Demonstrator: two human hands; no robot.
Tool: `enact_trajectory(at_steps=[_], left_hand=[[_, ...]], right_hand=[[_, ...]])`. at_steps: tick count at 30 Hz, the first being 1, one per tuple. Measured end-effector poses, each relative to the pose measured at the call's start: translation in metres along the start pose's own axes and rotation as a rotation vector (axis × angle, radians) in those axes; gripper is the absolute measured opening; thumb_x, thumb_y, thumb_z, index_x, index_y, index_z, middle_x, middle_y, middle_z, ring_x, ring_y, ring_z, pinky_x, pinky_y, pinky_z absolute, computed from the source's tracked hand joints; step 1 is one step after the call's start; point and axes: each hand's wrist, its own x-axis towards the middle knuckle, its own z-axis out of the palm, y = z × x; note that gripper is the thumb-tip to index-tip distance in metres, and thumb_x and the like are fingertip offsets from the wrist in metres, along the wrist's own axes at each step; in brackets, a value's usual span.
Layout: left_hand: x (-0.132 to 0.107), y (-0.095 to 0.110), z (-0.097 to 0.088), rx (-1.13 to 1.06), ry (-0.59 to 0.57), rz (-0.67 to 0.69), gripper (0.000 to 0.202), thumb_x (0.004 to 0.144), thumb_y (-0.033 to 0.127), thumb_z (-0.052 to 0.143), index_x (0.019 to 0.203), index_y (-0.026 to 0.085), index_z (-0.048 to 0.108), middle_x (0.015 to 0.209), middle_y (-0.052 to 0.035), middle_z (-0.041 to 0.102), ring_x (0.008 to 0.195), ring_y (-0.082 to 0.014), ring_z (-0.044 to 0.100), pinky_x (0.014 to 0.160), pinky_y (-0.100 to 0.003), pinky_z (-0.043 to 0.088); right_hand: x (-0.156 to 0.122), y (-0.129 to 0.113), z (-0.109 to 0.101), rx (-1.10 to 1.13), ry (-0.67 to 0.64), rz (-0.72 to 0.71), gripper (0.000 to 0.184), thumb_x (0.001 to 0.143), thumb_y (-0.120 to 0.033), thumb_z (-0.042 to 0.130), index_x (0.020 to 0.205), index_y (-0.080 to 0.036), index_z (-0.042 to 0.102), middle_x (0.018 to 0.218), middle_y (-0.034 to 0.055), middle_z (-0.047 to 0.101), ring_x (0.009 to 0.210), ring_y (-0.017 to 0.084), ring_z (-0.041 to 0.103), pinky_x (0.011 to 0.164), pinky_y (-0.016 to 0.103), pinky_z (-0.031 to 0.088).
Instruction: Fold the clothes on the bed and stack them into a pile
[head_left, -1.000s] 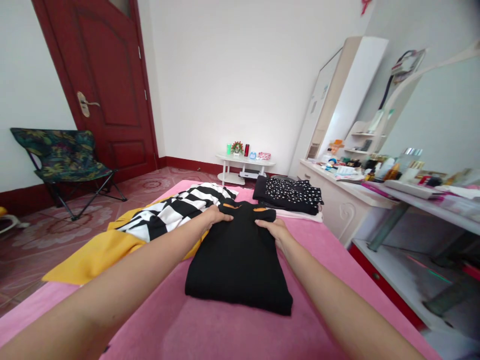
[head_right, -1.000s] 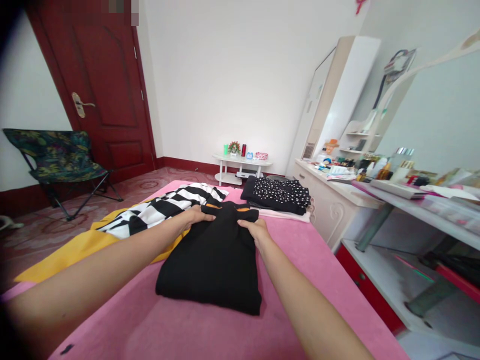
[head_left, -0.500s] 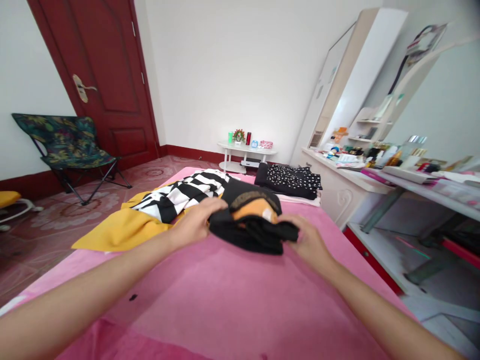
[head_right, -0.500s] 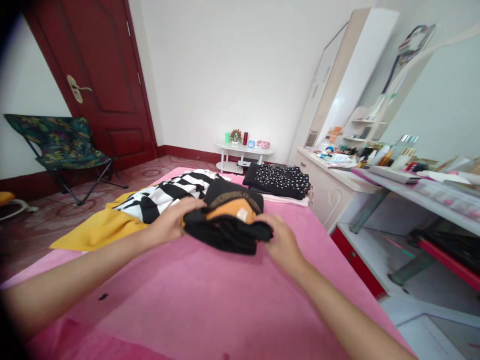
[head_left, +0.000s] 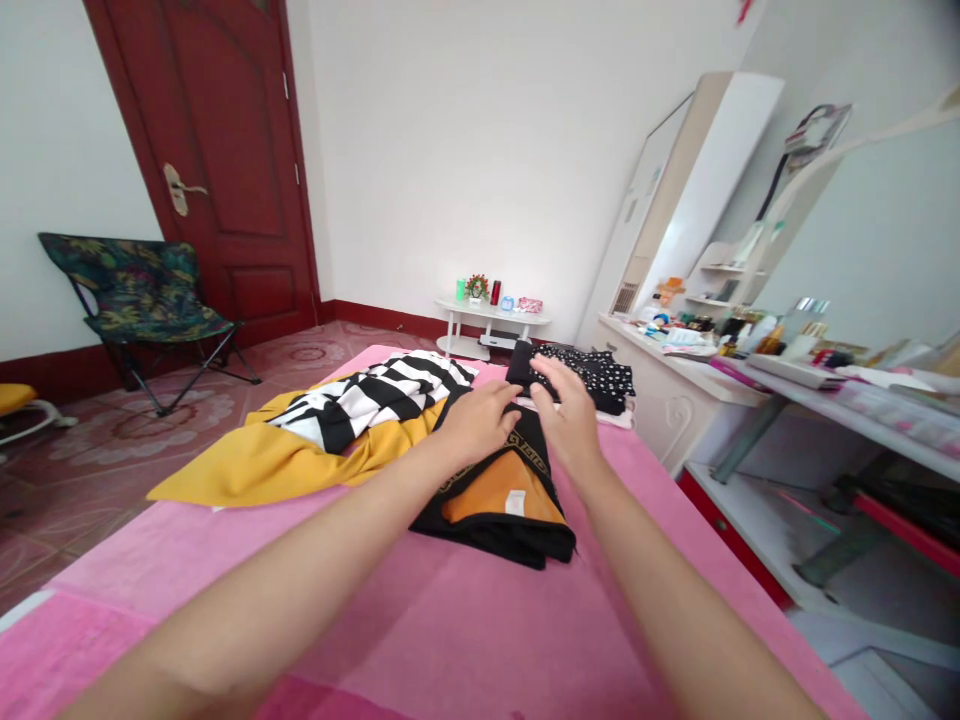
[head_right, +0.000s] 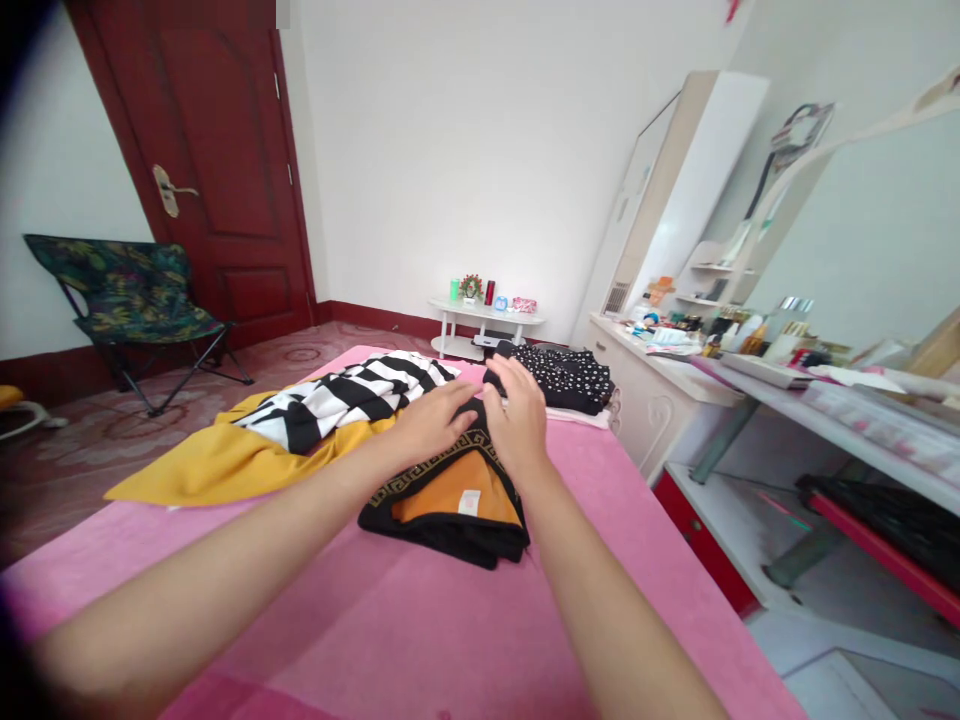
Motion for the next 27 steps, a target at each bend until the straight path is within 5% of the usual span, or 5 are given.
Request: enact_trajectory(at_steps=[3,6,17,23,27], left_hand=[[-0.021,-0.024,0.052,0.082,-0.136,-0.194,0.058,0.093,0.043,0.036,0.143,0.014,0.034,0.151,-0.0142,0.028,0.139,-0.0302,0.023,0.112,-0.046,0.020],[-0.037,-0.049,0.079,0.084,-0.251,-0.236,0.064,0.094,0.052,0.028,0.147,0.016,0.024,0.154,-0.0142,0.016,0.142,-0.0295,0.012,0.113,-0.047,0.017],[-0.039,-0.058,0.070,-0.120,-0.072,-0.213,0.060,0.088,0.048,0.047,0.140,0.019,0.041,0.150,-0.0110,0.030,0.139,-0.0247,0.025,0.113,-0.037,0.022],[-0.033,-0.093,0.058,-0.308,0.143,-0.460,0.033,0.086,0.022,0.052,0.116,0.017,0.063,0.121,-0.0061,0.063,0.110,-0.0177,0.058,0.098,-0.027,0.042],[-0.043,-0.127,0.051,-0.291,0.147,-0.604,0.029,0.085,0.019,0.049,0.106,0.013,0.068,0.102,-0.0070,0.070,0.092,-0.0181,0.065,0.083,-0.026,0.048]], right_hand=[[-0.035,0.037,0.051,-0.155,-0.290,0.222,0.046,0.091,-0.031,0.038,0.132,-0.016,0.050,0.141,0.0101,0.046,0.135,0.025,0.033,0.111,0.047,0.024],[-0.065,0.068,0.079,-0.210,-0.537,0.337,0.057,0.094,-0.041,0.034,0.142,-0.012,0.036,0.149,0.0114,0.032,0.138,0.027,0.028,0.110,0.050,0.023],[-0.068,0.082,0.079,-0.129,-0.437,0.284,0.056,0.091,-0.045,0.039,0.138,-0.014,0.043,0.145,0.0116,0.040,0.134,0.022,0.035,0.112,0.040,0.025],[-0.057,0.033,0.062,-0.156,-0.354,0.209,0.042,0.083,-0.036,0.052,0.121,-0.017,0.059,0.131,0.0128,0.054,0.123,0.026,0.047,0.106,0.044,0.032],[-0.066,-0.025,0.058,-0.139,-0.730,0.026,0.076,0.063,-0.048,0.075,0.133,-0.028,0.050,0.146,0.0091,0.039,0.133,0.032,0.035,0.108,0.051,0.027]])
